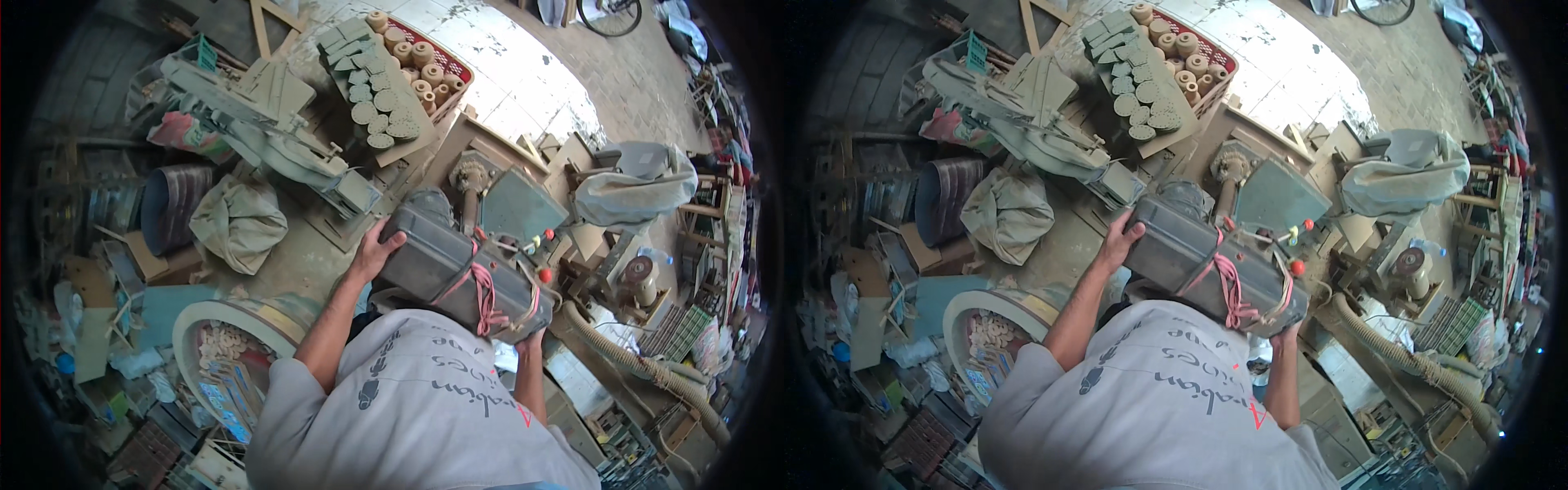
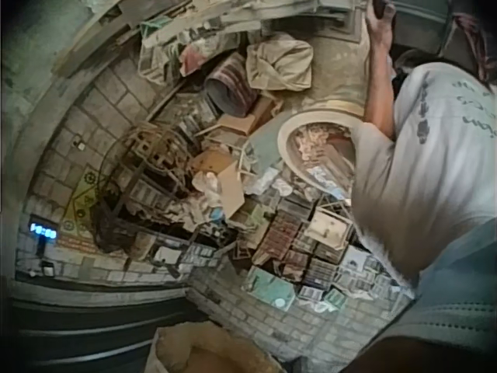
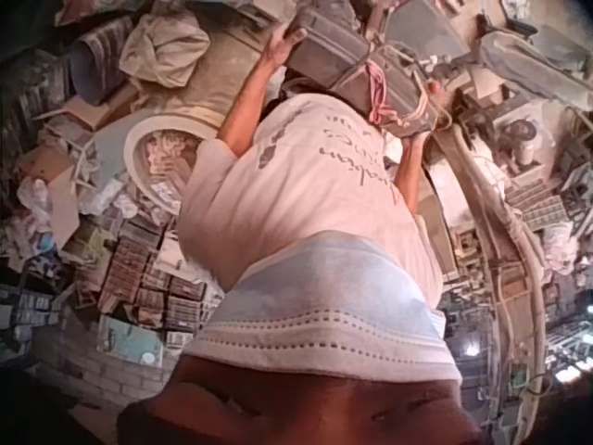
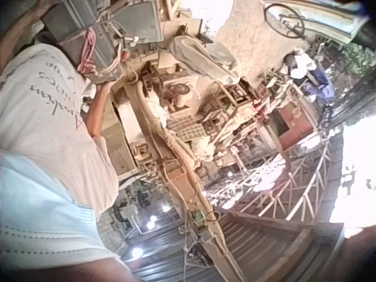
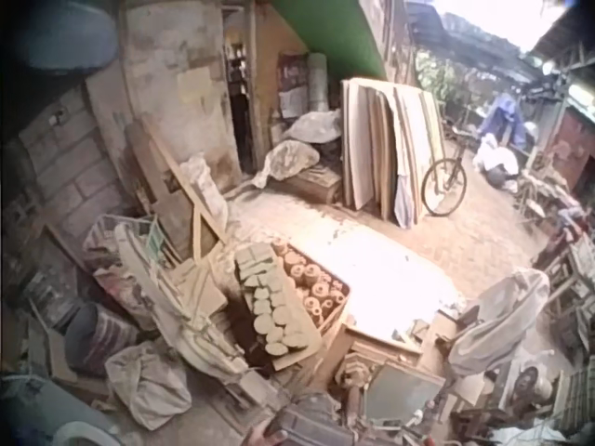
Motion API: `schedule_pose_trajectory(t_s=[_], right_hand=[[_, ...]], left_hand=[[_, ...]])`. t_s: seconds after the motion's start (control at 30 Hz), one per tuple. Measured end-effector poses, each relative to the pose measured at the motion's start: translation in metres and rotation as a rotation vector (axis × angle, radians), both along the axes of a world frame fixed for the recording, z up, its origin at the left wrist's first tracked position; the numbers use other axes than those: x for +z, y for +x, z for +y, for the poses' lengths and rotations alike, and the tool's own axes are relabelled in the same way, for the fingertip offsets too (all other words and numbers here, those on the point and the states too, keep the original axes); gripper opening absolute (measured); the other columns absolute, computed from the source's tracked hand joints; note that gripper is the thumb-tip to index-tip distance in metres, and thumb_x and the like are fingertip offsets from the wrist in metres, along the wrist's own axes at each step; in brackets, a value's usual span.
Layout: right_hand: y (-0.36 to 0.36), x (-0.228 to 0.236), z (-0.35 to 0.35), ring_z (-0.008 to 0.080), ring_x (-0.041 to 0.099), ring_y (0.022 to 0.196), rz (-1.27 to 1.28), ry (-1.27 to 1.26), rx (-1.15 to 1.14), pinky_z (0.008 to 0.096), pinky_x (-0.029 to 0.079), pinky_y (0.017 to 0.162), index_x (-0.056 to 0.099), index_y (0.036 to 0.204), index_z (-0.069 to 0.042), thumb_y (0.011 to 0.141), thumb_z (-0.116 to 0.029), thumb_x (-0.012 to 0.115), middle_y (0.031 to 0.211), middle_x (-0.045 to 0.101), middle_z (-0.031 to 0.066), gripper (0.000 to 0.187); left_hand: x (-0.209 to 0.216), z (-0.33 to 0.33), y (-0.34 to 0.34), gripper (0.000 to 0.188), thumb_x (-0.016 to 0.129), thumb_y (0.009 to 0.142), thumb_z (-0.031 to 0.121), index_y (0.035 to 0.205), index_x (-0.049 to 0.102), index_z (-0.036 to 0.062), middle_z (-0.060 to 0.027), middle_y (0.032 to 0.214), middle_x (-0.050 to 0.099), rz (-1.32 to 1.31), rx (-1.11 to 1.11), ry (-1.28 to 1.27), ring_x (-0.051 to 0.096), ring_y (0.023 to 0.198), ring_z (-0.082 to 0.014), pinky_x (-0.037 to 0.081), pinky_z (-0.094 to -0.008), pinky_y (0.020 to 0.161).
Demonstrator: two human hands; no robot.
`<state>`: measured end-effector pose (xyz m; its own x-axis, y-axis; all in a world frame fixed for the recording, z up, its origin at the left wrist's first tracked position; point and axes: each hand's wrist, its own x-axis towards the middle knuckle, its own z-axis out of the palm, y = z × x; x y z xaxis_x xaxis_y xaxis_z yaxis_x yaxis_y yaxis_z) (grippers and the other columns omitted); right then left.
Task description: The person handles various pieces of wood and a heavy metal box in a cluttered workshop. They pick up a wooden board, inspect it, and move it around before placing it down. They also lift and carry a heavy metal box with pink straps, moving it across the room.
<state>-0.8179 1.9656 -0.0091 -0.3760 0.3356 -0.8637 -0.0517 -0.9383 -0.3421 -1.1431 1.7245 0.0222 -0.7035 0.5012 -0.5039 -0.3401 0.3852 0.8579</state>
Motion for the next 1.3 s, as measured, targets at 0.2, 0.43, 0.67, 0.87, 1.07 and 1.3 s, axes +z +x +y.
schedule_pose_trajectory(t_s=[0.2, 0.43, 0.67, 0.87, 1.07, 1.3], right_hand=[[0.023, 0.012, -0.021, 0.0269, 0.048, 0.117, 0.009, 0.055, 0.056, 0.0408, 0.039, 0.099, 0.042, 0.131, -0.008, 0.091, -0.053, 0.029, 0.130, 0.048, 0.0092, 0.061], [0.052, 0.018, -0.015, 0.0266, 0.048, 0.117, 0.076, 0.150, 0.158, 0.0401, 0.039, 0.099, 0.041, 0.132, -0.008, 0.093, -0.050, 0.028, 0.131, 0.047, 0.0092, 0.059], [0.116, 0.000, 0.016, 0.0274, 0.051, 0.114, 0.054, -0.010, 0.170, 0.0423, 0.042, 0.096, 0.043, 0.130, -0.010, 0.092, -0.045, 0.036, 0.128, 0.050, 0.0088, 0.053], [0.150, 0.001, 0.030, 0.0288, 0.049, 0.115, 0.001, 0.004, 0.226, 0.0445, 0.041, 0.097, 0.042, 0.131, -0.010, 0.090, -0.049, 0.036, 0.130, 0.048, 0.0100, 0.056], [0.169, 0.014, 0.033, 0.0276, 0.051, 0.114, 0.017, -0.086, 0.263, 0.0434, 0.042, 0.095, 0.043, 0.130, -0.011, 0.091, -0.049, 0.036, 0.129, 0.049, 0.0091, 0.055], [0.233, -0.027, -0.028, 0.0234, 0.058, 0.090, -0.178, -0.059, 0.131, 0.0386, 0.051, 0.073, 0.049, 0.122, -0.012, 0.083, -0.064, 0.038, 0.108, 0.057, 0.0084, 0.066]], left_hand=[[0.021, -0.020, 0.033, 0.090, 0.067, 0.067, 0.062, 0.122, 0.045, -0.0060, -0.0167, 0.114, 0.055, -0.042, 0.005, -0.001, 0.051, 0.108, -0.0235, 0.038, -0.0335, 0.093], [0.032, -0.021, 0.086, 0.097, 0.065, 0.066, 0.066, 0.125, 0.042, -0.0073, -0.0199, 0.120, 0.051, 0.107, -0.024, -0.107, 0.047, 0.114, -0.0271, 0.035, -0.0348, 0.097], [0.034, -0.013, 0.159, 0.095, 0.064, 0.067, 0.066, 0.124, 0.042, -0.0070, -0.0200, 0.119, 0.051, 0.170, 0.016, -0.133, 0.047, 0.113, -0.0271, 0.034, -0.0347, 0.097], [0.036, -0.020, 0.211, 0.089, 0.065, 0.069, 0.062, 0.120, 0.046, -0.0077, -0.0237, 0.116, 0.052, 0.146, 0.134, -0.056, 0.049, 0.112, -0.0324, 0.036, -0.0370, 0.096], [0.036, -0.046, 0.251, 0.085, 0.065, 0.071, 0.060, 0.122, 0.046, -0.0056, -0.0208, 0.113, 0.053, 0.077, 0.215, 0.005, 0.050, 0.109, -0.0295, 0.036, -0.0351, 0.094], [0.035, -0.083, 0.236, 0.088, 0.064, 0.070, 0.063, 0.123, 0.046, -0.0051, -0.0138, 0.114, 0.054, -0.014, 0.167, 0.057, 0.049, 0.107, -0.0221, 0.037, -0.0323, 0.093]])
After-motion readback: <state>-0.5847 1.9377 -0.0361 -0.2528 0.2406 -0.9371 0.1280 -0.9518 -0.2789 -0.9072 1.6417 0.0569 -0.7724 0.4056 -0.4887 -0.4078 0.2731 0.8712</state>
